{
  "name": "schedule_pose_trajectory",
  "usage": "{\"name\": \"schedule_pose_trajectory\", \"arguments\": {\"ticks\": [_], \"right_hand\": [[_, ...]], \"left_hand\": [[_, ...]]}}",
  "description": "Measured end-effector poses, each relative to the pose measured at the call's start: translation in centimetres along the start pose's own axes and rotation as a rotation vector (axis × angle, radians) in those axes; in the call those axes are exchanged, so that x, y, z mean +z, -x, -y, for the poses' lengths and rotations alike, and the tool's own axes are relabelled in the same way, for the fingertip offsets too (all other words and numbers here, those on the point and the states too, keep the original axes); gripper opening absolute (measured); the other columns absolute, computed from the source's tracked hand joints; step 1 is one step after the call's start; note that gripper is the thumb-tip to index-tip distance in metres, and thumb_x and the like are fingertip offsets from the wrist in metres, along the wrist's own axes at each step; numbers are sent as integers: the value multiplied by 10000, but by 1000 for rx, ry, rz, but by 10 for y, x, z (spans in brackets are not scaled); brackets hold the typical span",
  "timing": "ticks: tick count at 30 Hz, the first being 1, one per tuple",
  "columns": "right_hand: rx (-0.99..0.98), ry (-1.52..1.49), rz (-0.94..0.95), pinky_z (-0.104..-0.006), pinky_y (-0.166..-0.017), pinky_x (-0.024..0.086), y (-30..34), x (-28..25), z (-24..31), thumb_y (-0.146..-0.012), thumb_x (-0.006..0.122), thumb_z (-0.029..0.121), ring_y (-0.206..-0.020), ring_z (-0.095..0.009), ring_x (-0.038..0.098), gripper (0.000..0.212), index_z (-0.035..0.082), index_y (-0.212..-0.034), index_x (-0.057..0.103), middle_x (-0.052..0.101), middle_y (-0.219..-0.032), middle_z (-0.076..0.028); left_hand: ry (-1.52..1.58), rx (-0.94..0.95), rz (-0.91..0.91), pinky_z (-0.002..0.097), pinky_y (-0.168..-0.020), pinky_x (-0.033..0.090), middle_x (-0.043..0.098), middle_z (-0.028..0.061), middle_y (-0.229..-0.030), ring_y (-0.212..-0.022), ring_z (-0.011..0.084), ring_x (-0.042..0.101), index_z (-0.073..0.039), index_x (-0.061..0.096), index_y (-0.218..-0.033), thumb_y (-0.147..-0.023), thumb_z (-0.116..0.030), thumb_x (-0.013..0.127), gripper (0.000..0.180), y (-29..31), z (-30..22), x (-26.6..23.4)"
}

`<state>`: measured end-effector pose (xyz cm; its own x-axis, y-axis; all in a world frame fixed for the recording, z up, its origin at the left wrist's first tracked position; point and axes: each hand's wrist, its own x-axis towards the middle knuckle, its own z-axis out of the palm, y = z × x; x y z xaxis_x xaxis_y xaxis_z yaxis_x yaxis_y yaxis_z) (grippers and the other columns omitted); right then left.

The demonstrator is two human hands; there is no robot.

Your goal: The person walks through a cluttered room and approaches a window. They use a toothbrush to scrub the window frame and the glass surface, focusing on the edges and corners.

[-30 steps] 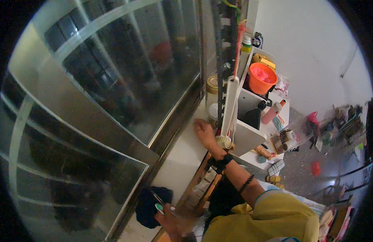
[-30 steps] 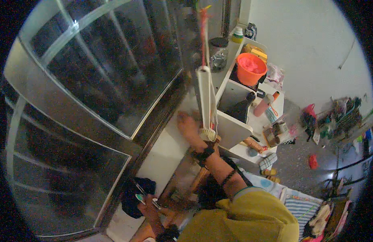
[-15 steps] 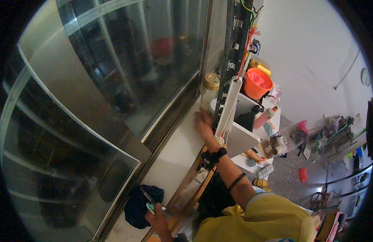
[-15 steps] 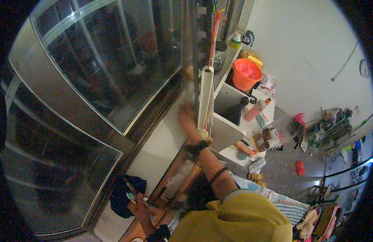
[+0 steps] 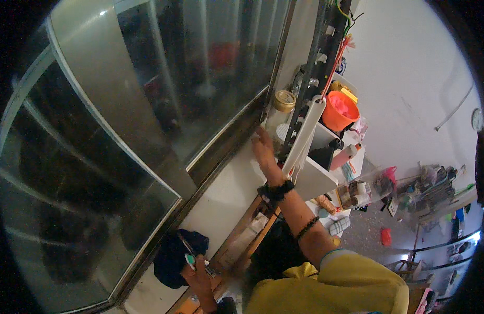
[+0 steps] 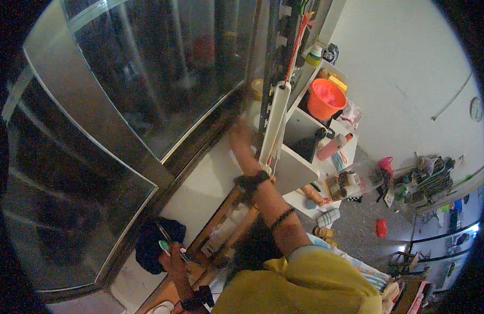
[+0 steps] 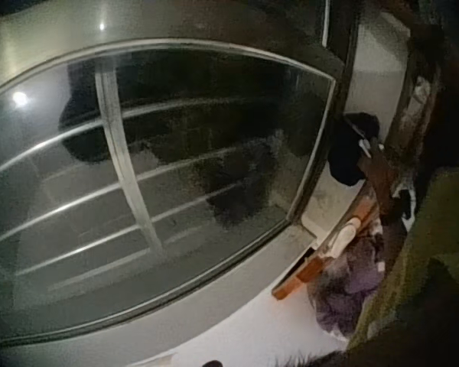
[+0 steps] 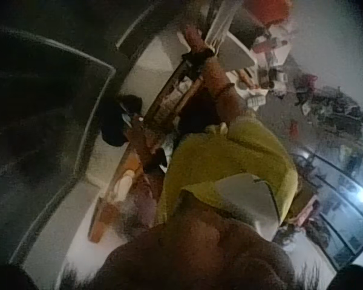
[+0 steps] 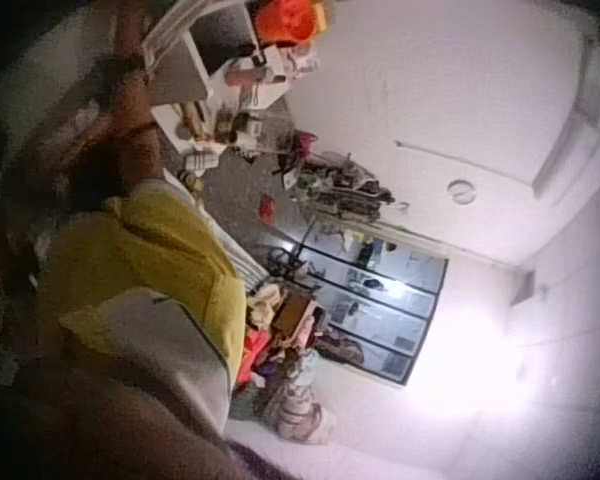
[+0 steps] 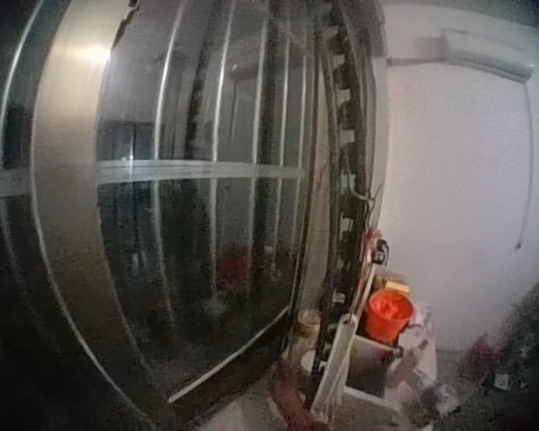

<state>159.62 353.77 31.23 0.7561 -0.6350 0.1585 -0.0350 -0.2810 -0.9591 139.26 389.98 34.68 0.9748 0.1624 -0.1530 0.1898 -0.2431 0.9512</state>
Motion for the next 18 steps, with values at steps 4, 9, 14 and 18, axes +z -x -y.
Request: {"name": "schedule_pose_trajectory", "arguments": {"ticks": [4, 9, 14, 18], "right_hand": [[81, 90, 5, -264, -752, 419, -22, -15, 23, -831, 472, 133, -916, -167, 499, 554, 44, -1349, 298, 479, -1209, -118], [151, 172, -122, -296, -782, 418, -29, -17, 40, -822, 479, 133, -933, -219, 514, 544, 25, -1329, 313, 499, -1177, -154], [205, 205, -187, -328, -812, 417, -31, -19, 54, -813, 487, 134, -951, -271, 529, 535, 5, -1308, 329, 518, -1145, -190], [229, 157, -197, -353, -836, 417, -18, -15, 64, -806, 493, 134, -965, -313, 540, 529, -10, -1291, 341, 534, -1119, -219]], "left_hand": [[38, 111, -5, 300, -448, 313, 493, 52, -533, -467, 112, 418, -2, 565, -653, -792, -167, 634, 226, -5, -15, 12], [-40, 203, -32, 272, -442, 304, 490, 31, -521, -478, 82, 425, -9, 557, -640, -786, -138, 639, 212, -6, -9, 10], [1, 193, -19, 270, -436, 294, 468, 26, -495, -460, 89, 412, -23, 517, -596, -801, -151, 621, 262, -4, -26, 13], [3, 158, -14, 278, -433, 292, 460, 33, -496, -449, 105, 411, -26, 511, -599, -801, -157, 616, 263, -6, -12, 12]]}}
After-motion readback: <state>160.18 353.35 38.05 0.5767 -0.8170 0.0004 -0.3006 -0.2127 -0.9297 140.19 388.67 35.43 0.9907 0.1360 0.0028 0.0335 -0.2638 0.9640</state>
